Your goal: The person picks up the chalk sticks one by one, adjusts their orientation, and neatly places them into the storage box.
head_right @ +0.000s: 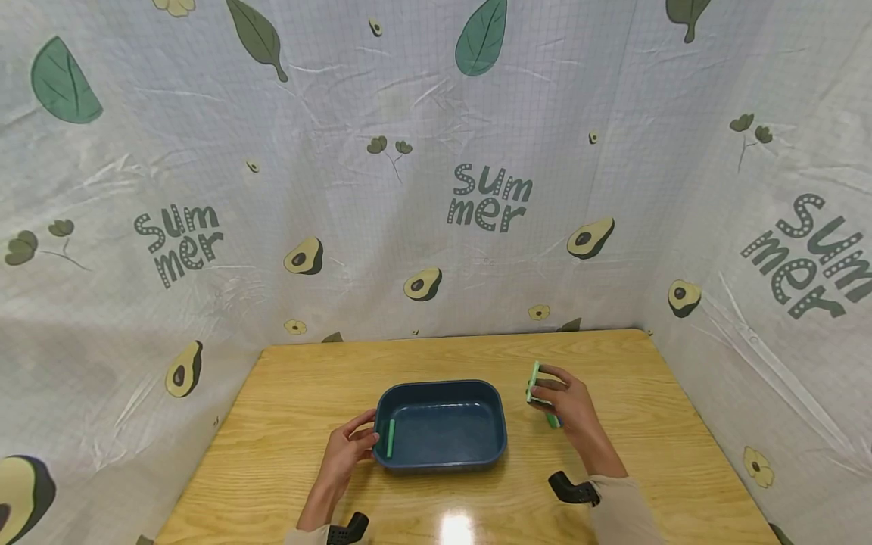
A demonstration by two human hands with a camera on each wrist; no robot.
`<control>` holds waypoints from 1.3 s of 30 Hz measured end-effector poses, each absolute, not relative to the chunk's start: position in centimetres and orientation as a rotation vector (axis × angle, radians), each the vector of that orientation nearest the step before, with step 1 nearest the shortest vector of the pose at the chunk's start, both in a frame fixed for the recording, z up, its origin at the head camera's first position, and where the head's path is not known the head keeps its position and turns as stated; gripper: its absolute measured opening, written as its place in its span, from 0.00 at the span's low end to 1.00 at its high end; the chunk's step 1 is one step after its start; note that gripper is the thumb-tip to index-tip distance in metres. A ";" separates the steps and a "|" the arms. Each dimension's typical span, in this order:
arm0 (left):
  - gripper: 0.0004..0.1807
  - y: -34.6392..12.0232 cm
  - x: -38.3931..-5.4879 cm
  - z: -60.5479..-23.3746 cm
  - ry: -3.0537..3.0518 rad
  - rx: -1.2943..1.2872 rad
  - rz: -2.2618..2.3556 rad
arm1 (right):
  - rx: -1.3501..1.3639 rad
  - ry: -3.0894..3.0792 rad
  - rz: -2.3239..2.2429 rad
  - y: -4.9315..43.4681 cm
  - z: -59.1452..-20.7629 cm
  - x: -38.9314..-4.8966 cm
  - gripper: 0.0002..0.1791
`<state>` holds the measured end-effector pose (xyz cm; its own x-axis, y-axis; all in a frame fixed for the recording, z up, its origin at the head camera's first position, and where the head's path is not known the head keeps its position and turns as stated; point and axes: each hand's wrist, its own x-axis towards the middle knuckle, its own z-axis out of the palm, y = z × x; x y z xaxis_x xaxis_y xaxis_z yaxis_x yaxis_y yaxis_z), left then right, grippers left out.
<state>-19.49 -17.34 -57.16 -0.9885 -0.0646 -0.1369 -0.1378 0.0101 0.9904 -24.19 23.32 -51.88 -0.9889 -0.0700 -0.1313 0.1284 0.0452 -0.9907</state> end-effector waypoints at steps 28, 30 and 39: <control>0.27 -17.3 -19.7 -56.9 2.168 -0.242 2.172 | -0.063 1.960 -2.090 16.6 -51.2 -24.7 0.34; 0.27 -17.3 -19.6 -56.8 2.171 -0.245 2.171 | -0.069 1.960 -2.088 16.0 -51.3 -24.7 0.34; 0.27 -17.1 -19.3 -56.8 2.200 -0.246 2.167 | -0.087 1.946 -2.051 13.3 -51.6 -24.5 0.33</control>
